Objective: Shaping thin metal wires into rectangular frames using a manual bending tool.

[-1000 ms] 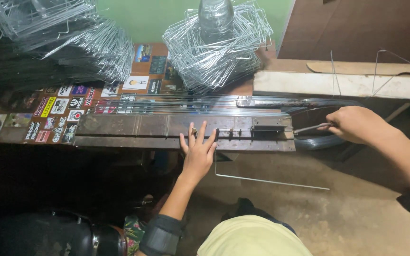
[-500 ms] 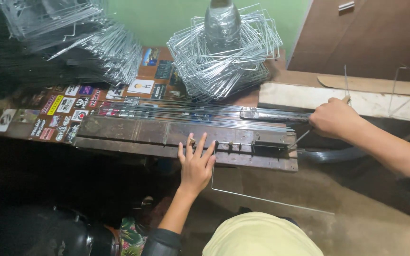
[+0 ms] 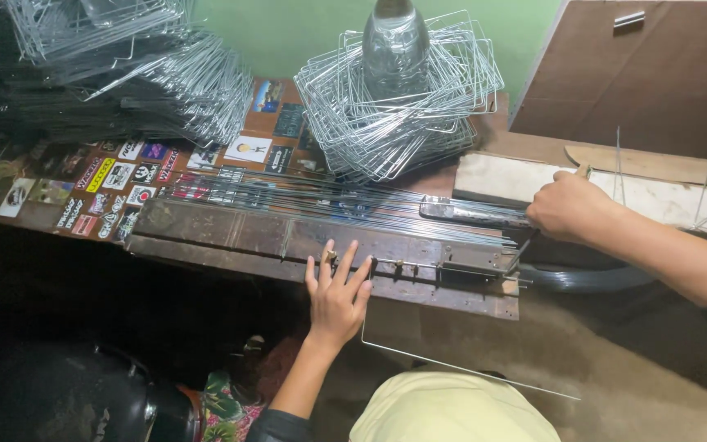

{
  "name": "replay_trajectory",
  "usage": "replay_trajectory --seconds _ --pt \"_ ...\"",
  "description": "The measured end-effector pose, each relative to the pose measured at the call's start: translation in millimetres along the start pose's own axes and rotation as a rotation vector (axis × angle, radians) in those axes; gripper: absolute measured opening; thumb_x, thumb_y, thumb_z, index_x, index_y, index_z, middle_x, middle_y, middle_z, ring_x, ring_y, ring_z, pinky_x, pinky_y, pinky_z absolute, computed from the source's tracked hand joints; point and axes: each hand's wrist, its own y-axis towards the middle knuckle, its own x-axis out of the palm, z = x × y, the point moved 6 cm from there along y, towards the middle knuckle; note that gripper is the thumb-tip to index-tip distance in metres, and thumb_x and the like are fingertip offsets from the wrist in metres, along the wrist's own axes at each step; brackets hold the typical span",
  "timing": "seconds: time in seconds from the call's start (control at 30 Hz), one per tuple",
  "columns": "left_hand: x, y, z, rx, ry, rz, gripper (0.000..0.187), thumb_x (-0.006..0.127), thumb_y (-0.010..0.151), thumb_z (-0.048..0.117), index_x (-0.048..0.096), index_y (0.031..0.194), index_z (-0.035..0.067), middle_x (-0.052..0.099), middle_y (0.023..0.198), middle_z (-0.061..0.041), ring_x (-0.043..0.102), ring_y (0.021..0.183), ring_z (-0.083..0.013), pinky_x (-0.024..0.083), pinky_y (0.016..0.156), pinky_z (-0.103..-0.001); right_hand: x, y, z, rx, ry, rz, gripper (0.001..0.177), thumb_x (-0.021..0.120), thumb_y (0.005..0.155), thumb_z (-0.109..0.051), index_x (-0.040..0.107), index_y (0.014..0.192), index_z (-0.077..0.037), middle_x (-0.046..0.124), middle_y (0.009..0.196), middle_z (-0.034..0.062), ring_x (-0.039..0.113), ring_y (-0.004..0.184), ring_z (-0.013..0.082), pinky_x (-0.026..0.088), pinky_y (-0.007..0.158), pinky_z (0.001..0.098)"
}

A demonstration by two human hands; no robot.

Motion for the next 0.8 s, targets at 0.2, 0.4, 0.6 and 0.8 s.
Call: replay_trajectory --seconds 0.2,0.4,0.6,0.8 --pt "-0.8 1.2 1.4 -0.011 -0.001 0.002 0.036 0.060 0.097 0.029 0.073 0.129 0.018 0.051 0.156 -0.006 0.034 0.150 -0.0411 0.016 0.119 -0.067 6.7 7.5 -4.0 -0.014 0.029 0.010 0.021 0.063 0.086 -0.029 0.073 0.071 -0.020 0.075 0.078 0.0018 0.073 0.082 0.0215 0.050 0.074 0.0379" --pt "1.0 1.4 0.8 -0.036 -0.021 0.012 0.035 0.060 0.096 0.029 0.074 0.127 0.018 0.052 0.155 -0.006 0.034 0.150 -0.0406 0.015 0.119 -0.067 8.3 26.9 -8.3 -0.035 -0.019 0.020 0.018 0.062 0.087 -0.025 0.075 0.074 -0.022 0.075 0.082 0.0013 0.074 0.084 0.0212 0.051 0.075 0.0381" --pt "0.1 1.2 2.4 -0.045 -0.031 0.018 0.037 0.056 0.098 0.028 0.074 0.127 0.017 0.053 0.155 -0.007 0.034 0.150 -0.0407 0.014 0.120 -0.067 27.2 47.7 -11.6 -0.068 -0.001 0.028 0.018 0.062 0.088 -0.024 0.076 0.076 -0.021 0.076 0.083 0.0022 0.074 0.085 0.0228 0.052 0.079 0.0384" --pt "-1.8 1.4 2.8 -0.051 -0.054 0.031 0.040 0.049 0.099 0.030 0.074 0.127 0.016 0.054 0.154 -0.007 0.035 0.151 -0.0407 0.014 0.121 -0.067 37.5 38.0 -5.1 -0.025 0.204 -0.215 0.012 0.065 0.083 -0.016 0.076 0.087 -0.012 0.076 0.091 0.0090 0.075 0.090 0.0295 0.059 0.082 0.0410"
